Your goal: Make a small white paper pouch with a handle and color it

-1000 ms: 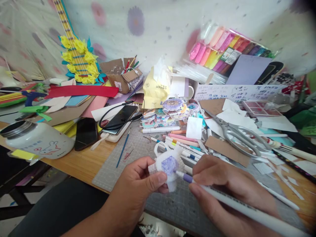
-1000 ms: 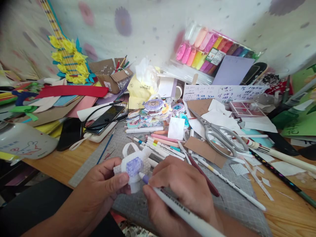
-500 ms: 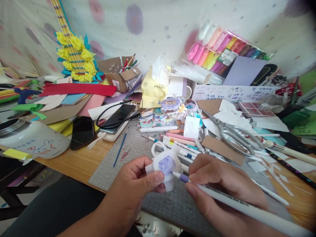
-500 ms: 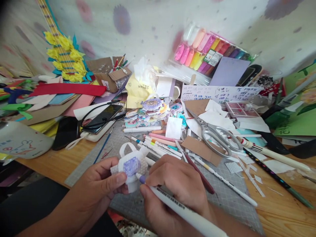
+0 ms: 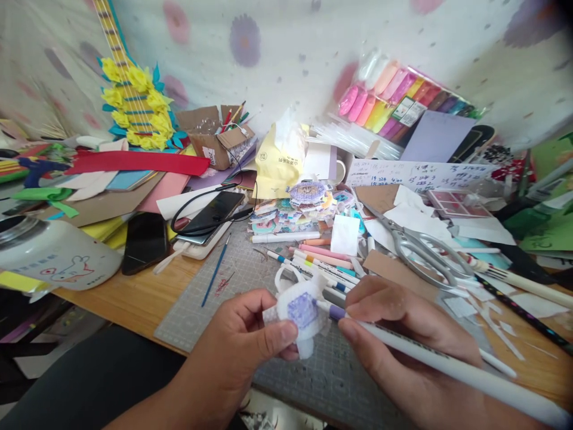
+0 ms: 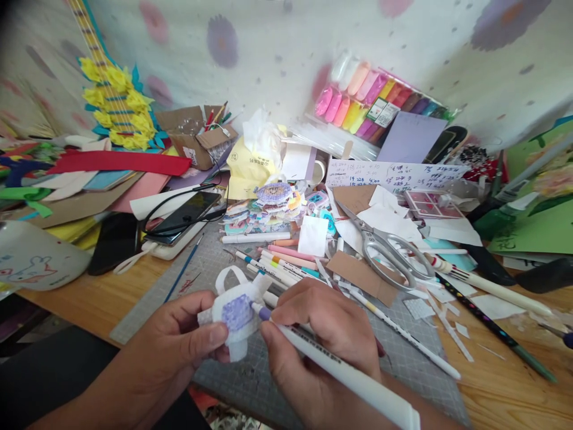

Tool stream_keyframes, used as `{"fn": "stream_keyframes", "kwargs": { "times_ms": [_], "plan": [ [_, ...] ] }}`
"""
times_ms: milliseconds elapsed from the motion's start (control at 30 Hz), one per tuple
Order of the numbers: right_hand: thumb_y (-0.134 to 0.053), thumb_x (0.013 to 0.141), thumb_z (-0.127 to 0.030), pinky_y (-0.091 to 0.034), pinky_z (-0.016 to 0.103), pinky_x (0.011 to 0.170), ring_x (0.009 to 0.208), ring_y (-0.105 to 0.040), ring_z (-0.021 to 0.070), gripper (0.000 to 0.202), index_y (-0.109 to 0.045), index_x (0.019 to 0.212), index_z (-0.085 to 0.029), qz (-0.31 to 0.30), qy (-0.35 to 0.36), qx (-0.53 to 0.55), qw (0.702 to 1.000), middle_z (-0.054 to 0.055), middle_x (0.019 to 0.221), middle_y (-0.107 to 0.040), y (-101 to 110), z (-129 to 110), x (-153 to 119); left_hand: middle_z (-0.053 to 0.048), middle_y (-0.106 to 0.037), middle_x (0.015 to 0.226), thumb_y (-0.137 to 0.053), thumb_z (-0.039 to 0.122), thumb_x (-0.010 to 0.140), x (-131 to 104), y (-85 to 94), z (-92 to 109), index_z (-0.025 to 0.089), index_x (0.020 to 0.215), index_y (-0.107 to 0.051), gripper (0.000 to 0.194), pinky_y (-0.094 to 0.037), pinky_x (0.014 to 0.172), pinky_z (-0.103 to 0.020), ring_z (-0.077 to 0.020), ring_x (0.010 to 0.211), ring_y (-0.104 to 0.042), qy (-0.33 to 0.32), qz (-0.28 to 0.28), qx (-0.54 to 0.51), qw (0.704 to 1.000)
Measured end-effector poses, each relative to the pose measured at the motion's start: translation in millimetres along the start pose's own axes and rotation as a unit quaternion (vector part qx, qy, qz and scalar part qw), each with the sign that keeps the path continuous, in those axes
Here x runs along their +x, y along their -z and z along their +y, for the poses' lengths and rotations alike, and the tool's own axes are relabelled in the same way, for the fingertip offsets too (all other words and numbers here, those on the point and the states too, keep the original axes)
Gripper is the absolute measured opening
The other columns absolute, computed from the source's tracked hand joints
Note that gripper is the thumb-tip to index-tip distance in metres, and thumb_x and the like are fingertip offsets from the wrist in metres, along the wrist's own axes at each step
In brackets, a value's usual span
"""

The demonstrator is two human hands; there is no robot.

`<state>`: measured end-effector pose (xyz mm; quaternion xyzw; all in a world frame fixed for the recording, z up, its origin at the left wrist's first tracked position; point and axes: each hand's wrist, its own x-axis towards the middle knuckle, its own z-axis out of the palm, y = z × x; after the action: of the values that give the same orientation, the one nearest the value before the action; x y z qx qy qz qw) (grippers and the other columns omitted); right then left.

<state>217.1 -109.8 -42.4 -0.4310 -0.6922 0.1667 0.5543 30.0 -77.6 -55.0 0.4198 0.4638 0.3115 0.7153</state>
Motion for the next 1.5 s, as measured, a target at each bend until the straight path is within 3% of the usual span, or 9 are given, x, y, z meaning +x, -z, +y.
{"fn": "stream_keyframes", "kwargs": {
  "times_ms": [267,400,800,1000,1500],
  "plan": [
    [-0.056,0.07,0.001,-0.048,0.022,0.047,0.053,-0.059,0.0134,0.02,-0.059,0.074,-0.018,-0.045,0.024,0.019,0.999,0.001,0.058,-0.059,1.2,-1.4,1.2,0.003,-0.062,0.062,-0.074,0.026,0.068,0.7,-0.4,-1.9,0.016,0.065,-0.062,0.016,-0.044,0.057,-0.019,-0.0095,0.058,-0.055,-0.015,0.01,-0.017,1.0],
    [-0.056,0.07,0.002,-0.048,0.023,0.047,0.053,-0.058,0.0139,0.021,-0.058,0.075,-0.018,-0.016,0.02,0.014,1.0,0.002,0.06,-0.059,0.6,-2.4,1.0,0.003,-0.062,0.059,-0.074,0.027,0.068,1.5,-0.4,-1.9,0.015,0.065,-0.062,0.017,-0.045,0.058,-0.02,-0.01,0.057,-0.055,-0.019,0.011,-0.014,1.0],
    [-0.059,0.07,-0.001,-0.049,0.022,0.048,0.054,-0.06,0.0142,0.02,-0.058,0.076,-0.019,-0.051,0.015,0.022,0.998,0.001,0.062,-0.06,-1.1,-4.4,-2.6,0.002,-0.063,0.057,-0.073,0.029,0.068,-1.4,-1.3,-1.7,0.016,0.063,-0.06,0.02,-0.041,0.058,-0.02,-0.0103,0.058,-0.054,-0.016,0.009,0.001,1.0],
    [-0.059,0.071,-0.003,-0.049,0.02,0.047,0.053,-0.06,0.0126,0.017,-0.058,0.076,-0.019,-0.004,0.015,-0.008,1.0,0.001,0.063,-0.062,0.0,-0.7,1.7,0.002,-0.064,0.06,-0.072,0.028,0.07,-1.3,1.0,-4.6,0.017,0.065,-0.06,0.018,-0.044,0.061,-0.022,-0.0119,0.061,-0.057,-0.015,0.003,0.006,1.0],
    [-0.058,0.072,-0.002,-0.049,0.02,0.046,0.052,-0.059,0.0125,0.017,-0.058,0.073,-0.02,-0.037,0.013,-0.002,0.999,0.0,0.058,-0.059,2.2,-0.4,3.9,0.002,-0.061,0.055,-0.078,0.027,0.061,1.6,-4.6,1.5,0.014,0.061,-0.062,0.021,-0.045,0.055,-0.022,-0.0111,0.053,-0.055,-0.008,0.024,-0.013,1.0]
  ]
}}
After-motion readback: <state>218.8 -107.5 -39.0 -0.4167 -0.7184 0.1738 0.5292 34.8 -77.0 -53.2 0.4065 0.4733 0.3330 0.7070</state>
